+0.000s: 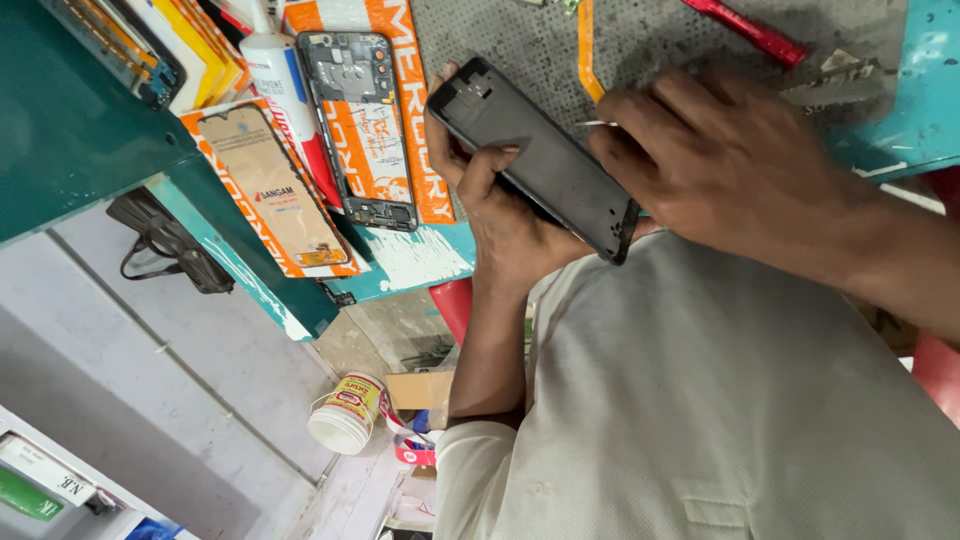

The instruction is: The person holds a disassembled phone frame in one hand and scrapes old adhesive residue from its edges with a small blade-like tool, working around the frame. Near the end they set the frame down and brush debris off the work mat with a brush.

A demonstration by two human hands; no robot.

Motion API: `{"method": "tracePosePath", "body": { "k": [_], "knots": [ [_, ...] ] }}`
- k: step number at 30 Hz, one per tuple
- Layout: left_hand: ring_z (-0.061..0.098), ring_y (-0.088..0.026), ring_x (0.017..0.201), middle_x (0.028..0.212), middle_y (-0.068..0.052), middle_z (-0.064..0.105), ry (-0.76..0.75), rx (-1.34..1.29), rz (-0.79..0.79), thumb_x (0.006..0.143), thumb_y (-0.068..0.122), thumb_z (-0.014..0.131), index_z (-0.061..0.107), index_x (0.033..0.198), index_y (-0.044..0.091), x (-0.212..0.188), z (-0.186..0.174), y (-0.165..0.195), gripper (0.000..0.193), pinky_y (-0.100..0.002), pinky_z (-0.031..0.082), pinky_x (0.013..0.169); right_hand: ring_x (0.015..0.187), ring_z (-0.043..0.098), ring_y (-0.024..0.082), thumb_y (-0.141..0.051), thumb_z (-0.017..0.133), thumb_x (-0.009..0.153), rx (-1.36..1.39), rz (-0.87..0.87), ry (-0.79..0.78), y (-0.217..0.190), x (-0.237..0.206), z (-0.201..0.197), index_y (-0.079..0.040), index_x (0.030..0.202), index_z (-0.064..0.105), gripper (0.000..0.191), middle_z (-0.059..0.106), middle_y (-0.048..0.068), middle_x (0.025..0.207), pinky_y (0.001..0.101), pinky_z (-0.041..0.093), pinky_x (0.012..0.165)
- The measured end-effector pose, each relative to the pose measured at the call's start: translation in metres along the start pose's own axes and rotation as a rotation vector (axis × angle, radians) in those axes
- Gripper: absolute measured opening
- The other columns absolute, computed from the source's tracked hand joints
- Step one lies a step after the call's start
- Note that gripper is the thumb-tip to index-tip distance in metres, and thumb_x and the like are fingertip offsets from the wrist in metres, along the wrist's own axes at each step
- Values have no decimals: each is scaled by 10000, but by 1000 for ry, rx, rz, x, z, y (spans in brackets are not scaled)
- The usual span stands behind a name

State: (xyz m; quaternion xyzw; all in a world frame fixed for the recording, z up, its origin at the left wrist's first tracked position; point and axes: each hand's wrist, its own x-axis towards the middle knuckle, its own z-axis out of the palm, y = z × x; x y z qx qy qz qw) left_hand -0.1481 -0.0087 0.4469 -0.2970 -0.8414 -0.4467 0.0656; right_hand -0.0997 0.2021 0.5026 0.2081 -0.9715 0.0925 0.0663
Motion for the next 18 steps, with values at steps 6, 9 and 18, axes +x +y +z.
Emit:
{"method": "tracePosePath", "body": {
  "k": [6,9,18],
  "knots": [
    [283,-367,1486,1579,-201,268,28,-21,-55,572,525,1024,325,1338,202,-8,-4,0,1086,-505,365,1202,994,602,178,-452,772,672,36,19,34,-16,8,-11,-92,1059,729,530,629,3,1143,322,540,812],
    [284,-363,1484,1562,-217,240,87,33,-97,530,572,1012,299,1368,199,-4,-1,-1,1162,-470,388,1158,1014,605,162,-462,775,617,30,12,17,1,20,-7,-123,1071,730,568,616,-20,1142,315,539,834],
    [229,-389,1500,1510,-221,207,78,67,-101,516,580,1030,259,1378,155,8,6,5,1233,-484,403,1114,996,605,146,-533,746,585,-17,-67,-91,16,22,-5,-119,1102,718,664,599,-26,1116,312,538,853]
  ]
}}
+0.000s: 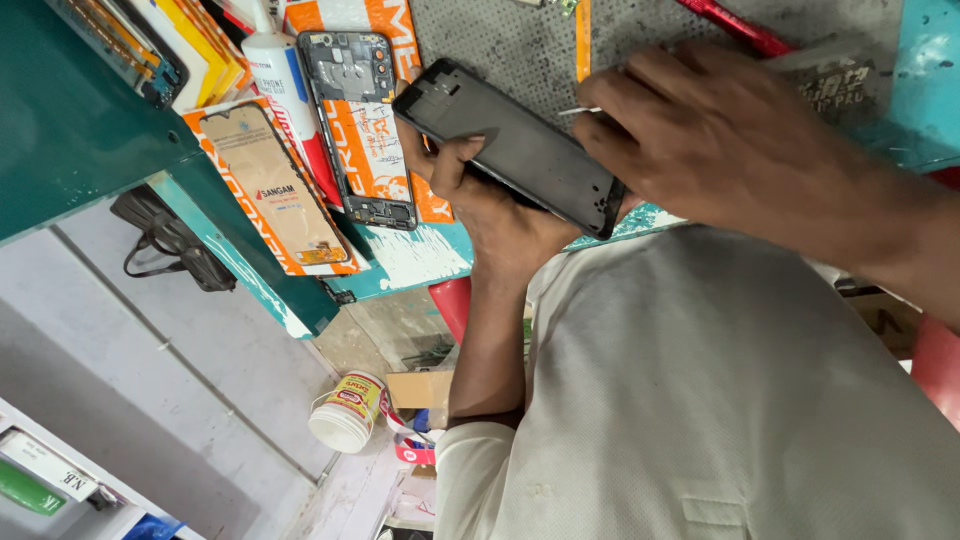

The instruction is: The person holds a disassembled phone frame in one hand and scrapes old adhesive residue from its edges with a small blade-like tool, working around the frame. Near the end they set the frame down and brush debris off the work mat with a brush.

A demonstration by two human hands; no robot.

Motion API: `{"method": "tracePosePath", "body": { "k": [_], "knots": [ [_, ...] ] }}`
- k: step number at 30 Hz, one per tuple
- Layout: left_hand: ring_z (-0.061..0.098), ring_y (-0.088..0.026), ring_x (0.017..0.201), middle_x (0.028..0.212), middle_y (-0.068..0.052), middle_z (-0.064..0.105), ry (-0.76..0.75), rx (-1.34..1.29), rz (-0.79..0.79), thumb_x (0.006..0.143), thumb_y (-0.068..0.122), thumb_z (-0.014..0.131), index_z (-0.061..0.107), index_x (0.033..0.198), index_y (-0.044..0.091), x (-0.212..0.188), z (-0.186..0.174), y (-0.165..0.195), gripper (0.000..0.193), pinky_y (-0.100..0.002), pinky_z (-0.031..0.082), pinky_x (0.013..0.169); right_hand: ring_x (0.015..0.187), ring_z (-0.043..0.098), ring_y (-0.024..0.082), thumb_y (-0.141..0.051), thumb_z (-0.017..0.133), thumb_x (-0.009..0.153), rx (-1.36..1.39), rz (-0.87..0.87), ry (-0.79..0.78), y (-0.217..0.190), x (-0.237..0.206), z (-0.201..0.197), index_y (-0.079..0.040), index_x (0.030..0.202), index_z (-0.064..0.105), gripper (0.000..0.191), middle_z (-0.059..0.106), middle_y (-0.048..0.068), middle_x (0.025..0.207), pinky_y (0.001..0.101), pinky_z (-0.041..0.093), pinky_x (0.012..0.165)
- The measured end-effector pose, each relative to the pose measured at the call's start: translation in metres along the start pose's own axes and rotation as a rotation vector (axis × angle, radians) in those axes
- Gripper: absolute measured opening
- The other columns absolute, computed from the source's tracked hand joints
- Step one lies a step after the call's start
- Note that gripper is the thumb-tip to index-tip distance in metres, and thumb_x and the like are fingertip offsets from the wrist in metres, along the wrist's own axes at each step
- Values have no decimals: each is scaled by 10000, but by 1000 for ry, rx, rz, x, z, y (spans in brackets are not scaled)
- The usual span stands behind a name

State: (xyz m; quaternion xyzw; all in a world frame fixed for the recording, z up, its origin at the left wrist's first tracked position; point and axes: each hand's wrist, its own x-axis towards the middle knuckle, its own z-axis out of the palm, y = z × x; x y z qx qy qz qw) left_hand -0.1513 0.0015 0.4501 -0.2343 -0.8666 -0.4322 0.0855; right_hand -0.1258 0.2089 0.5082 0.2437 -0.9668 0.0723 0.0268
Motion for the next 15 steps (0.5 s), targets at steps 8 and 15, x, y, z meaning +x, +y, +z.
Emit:
{"method": "tracePosePath", "body": {
  "k": [8,15],
  "knots": [
    [238,-366,1496,1556,-225,211,4,-9,-11,496,540,1030,265,1378,173,-57,-12,-13,1224,-479,389,1126,940,611,148,-237,701,779,20,28,66,-55,-34,27,-84,1063,717,323,616,-5,1090,296,540,815],
    [245,-372,1468,1516,-212,235,-1,-7,-18,523,515,1046,264,1382,174,-72,-14,-19,1210,-473,403,1112,955,627,140,-271,714,776,15,47,80,-68,-47,39,-101,1065,736,336,632,-12,1129,295,553,835]
  ]
}}
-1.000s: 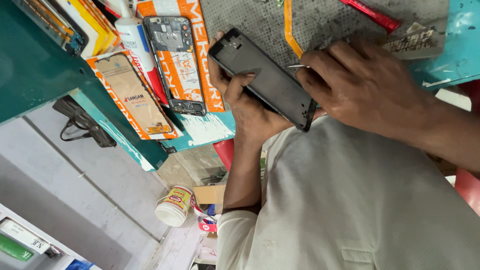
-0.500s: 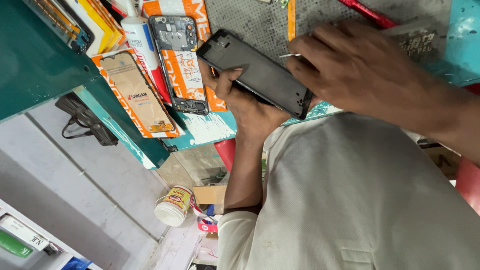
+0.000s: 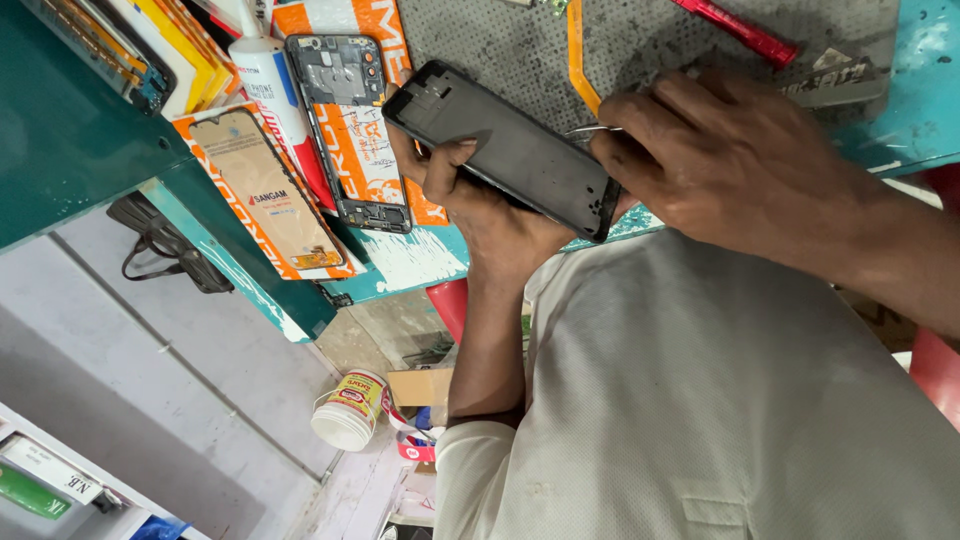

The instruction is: The person holds a disassembled phone frame in one hand and scrapes old adhesive residue from its edges with a small blade-like tool, working around the frame. Near the end they set the frame down and brush debris off the work mat with a brush.

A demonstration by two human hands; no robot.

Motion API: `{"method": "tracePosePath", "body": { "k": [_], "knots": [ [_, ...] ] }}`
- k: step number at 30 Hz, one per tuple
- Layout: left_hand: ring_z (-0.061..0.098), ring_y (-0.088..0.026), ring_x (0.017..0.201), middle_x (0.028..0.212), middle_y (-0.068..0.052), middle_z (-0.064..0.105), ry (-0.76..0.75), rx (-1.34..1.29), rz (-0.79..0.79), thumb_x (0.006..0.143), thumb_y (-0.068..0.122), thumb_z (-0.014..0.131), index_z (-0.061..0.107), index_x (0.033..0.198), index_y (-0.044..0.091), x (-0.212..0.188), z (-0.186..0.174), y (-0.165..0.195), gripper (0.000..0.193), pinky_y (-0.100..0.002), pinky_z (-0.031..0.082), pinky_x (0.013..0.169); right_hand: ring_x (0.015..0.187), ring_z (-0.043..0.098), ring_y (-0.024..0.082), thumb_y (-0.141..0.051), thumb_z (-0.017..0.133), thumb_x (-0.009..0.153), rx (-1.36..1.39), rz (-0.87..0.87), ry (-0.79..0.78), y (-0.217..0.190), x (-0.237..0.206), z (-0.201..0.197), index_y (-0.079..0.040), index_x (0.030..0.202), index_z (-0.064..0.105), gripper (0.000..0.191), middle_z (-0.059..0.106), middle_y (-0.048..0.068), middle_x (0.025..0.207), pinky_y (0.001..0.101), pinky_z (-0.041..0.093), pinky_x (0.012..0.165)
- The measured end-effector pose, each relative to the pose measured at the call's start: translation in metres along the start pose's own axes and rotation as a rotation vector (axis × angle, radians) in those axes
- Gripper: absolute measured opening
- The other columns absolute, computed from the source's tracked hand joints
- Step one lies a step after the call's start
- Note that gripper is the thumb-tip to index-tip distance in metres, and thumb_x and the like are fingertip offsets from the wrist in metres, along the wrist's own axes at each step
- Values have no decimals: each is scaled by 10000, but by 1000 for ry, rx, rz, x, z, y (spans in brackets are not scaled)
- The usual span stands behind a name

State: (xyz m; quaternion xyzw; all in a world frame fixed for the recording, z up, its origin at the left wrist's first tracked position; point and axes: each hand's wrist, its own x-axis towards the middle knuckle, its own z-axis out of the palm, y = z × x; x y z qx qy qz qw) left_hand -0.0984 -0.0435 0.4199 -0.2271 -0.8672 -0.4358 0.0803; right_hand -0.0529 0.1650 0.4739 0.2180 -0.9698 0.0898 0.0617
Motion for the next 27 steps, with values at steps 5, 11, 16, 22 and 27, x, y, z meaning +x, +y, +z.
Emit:
{"method": "tracePosePath", "body": {
  "k": [5,11,16,22,27],
  "knots": [
    [282,-327,1451,1571,-224,164,20,-51,-14,521,522,1037,262,1388,208,-14,-5,-6,1205,-441,394,1116,963,629,140,-309,718,790,32,9,-3,-13,-12,9,-101,1085,741,363,641,-15,1132,307,560,837],
    [274,-351,1490,1530,-210,203,19,-24,3,490,572,1034,258,1378,189,-34,-10,-11,1239,-445,394,1121,964,634,146,-310,727,824,31,13,11,-35,-27,23,-98,1093,751,344,658,-17,1136,316,566,839],
    [240,-352,1506,1544,-202,203,15,-12,6,477,586,1032,249,1383,191,-48,-13,-18,1261,-462,380,1142,957,630,158,-425,697,834,59,27,28,-47,-38,29,-80,1058,745,414,655,-9,1141,334,562,835],
    [207,-360,1527,1559,-197,199,9,-19,-6,476,614,1006,251,1384,199,-64,-20,-24,1252,-488,367,1185,945,627,162,-345,710,834,31,20,13,-60,-44,33,-91,1081,755,357,651,-10,1139,337,555,813],
    [251,-342,1472,1533,-172,241,33,11,-8,484,619,988,257,1390,190,-78,-20,-29,1240,-490,380,1159,925,620,159,-287,719,804,51,36,37,-69,-53,41,-99,1063,768,323,647,-6,1119,328,546,791]
  ]
}}
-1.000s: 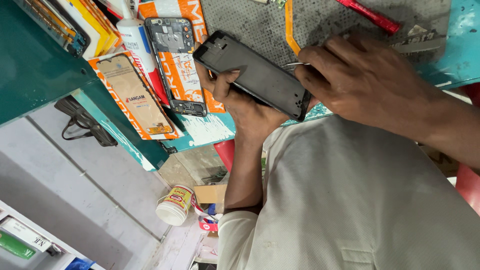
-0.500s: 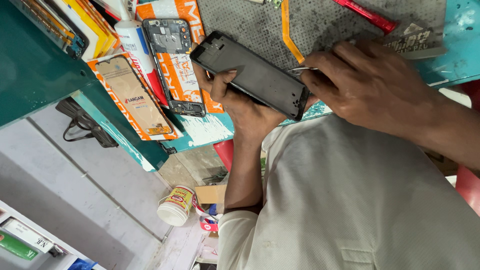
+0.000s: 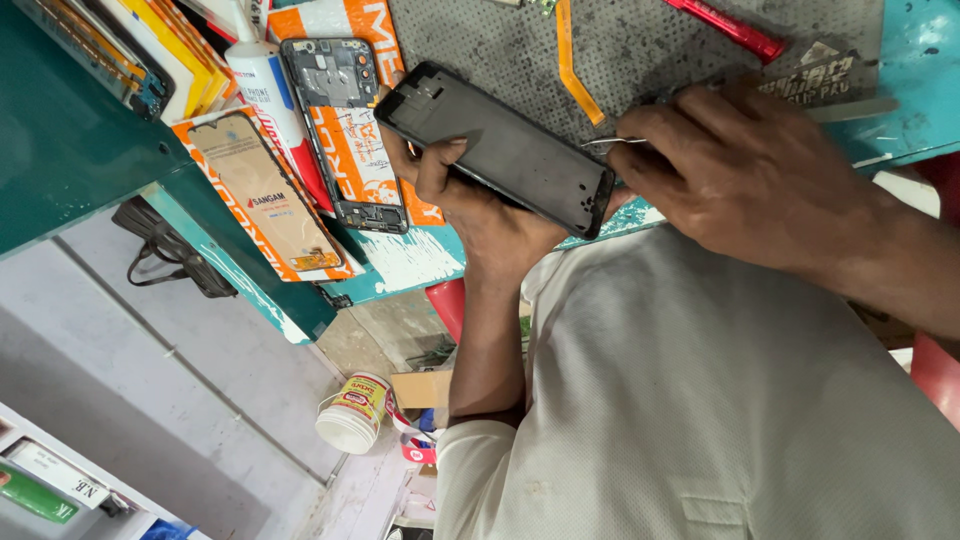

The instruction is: The person holds a disassembled phone frame in one hand and scrapes old adhesive residue from its edges with a small blade-like tool, working around the frame. Near the end they set the frame down and brush debris off the work mat with a brush.

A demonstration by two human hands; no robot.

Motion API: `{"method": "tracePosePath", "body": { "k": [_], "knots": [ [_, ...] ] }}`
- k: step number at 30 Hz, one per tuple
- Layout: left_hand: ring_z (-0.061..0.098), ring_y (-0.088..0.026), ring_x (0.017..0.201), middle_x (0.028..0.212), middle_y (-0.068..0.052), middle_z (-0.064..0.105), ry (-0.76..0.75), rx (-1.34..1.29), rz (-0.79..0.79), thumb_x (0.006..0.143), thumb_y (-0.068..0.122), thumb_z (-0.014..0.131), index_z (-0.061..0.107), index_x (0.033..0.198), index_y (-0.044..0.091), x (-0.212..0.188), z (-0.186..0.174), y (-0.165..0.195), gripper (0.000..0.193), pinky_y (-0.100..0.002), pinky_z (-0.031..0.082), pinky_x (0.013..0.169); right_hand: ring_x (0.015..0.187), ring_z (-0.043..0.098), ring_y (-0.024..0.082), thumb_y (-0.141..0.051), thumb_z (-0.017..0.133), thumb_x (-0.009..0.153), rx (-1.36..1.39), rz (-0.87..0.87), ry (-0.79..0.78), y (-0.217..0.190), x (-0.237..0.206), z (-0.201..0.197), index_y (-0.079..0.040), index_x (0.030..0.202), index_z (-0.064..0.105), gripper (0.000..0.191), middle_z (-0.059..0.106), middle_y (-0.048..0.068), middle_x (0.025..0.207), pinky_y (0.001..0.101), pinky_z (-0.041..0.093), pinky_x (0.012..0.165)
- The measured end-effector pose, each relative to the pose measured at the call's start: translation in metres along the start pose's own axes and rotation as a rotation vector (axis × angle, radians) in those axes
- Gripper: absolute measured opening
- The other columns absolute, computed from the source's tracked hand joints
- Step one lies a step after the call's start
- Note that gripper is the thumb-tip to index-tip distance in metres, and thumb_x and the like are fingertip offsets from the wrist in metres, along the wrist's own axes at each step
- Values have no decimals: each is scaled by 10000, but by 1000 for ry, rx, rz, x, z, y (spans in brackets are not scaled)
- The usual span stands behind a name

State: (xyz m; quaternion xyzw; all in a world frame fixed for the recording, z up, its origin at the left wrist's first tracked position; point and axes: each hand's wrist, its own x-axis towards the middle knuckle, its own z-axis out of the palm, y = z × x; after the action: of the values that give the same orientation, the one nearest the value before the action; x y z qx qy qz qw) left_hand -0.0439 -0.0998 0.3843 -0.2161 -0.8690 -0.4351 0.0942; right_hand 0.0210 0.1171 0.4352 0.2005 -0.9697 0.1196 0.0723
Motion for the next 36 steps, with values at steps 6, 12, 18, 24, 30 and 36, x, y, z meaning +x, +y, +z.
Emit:
{"method": "tracePosePath", "body": {
  "k": [6,12,18,24,30,36],
  "knots": [
    [260,-383,1465,1444,-107,251,7,2,30,546,639,998,250,1415,160,-9,1,6,1242,-510,424,1116,881,625,168,-134,770,802,47,93,69,-10,-7,-2,-163,1077,818,280,652,-37,1055,288,554,707],
    [257,-353,1471,1502,-112,254,-23,30,51,551,637,961,232,1439,196,-3,-4,12,1231,-507,393,1133,894,643,185,-141,773,743,63,125,29,-12,-12,-8,-175,1049,812,311,678,-36,1072,294,574,685],
    [262,-356,1473,1482,-107,283,-52,78,55,552,656,941,201,1469,202,-28,-18,9,1262,-509,384,1150,901,646,180,-129,763,718,69,110,20,-37,-28,8,-170,1058,814,347,679,-36,1074,305,596,736],
    [353,-309,1359,1504,-168,224,-33,-57,17,520,562,1033,213,1453,229,-54,-26,-1,1287,-427,457,1062,898,653,189,-143,760,705,99,114,3,-59,-43,17,-170,1061,814,361,680,-37,1085,314,590,733],
    [282,-331,1431,1537,-172,219,-20,-29,32,500,524,1045,194,1470,206,-99,-40,-11,1329,-469,435,1084,907,647,186,-229,748,785,108,101,23,-100,-60,36,-154,1061,801,291,670,-19,1092,335,582,762],
    [261,-379,1480,1522,-196,188,-18,35,75,470,537,1034,236,1426,166,-124,-51,-22,1299,-522,406,1153,913,647,172,-294,734,804,68,89,0,-124,-68,46,-155,1060,800,299,673,-27,1097,321,565,748]
  ]
}}
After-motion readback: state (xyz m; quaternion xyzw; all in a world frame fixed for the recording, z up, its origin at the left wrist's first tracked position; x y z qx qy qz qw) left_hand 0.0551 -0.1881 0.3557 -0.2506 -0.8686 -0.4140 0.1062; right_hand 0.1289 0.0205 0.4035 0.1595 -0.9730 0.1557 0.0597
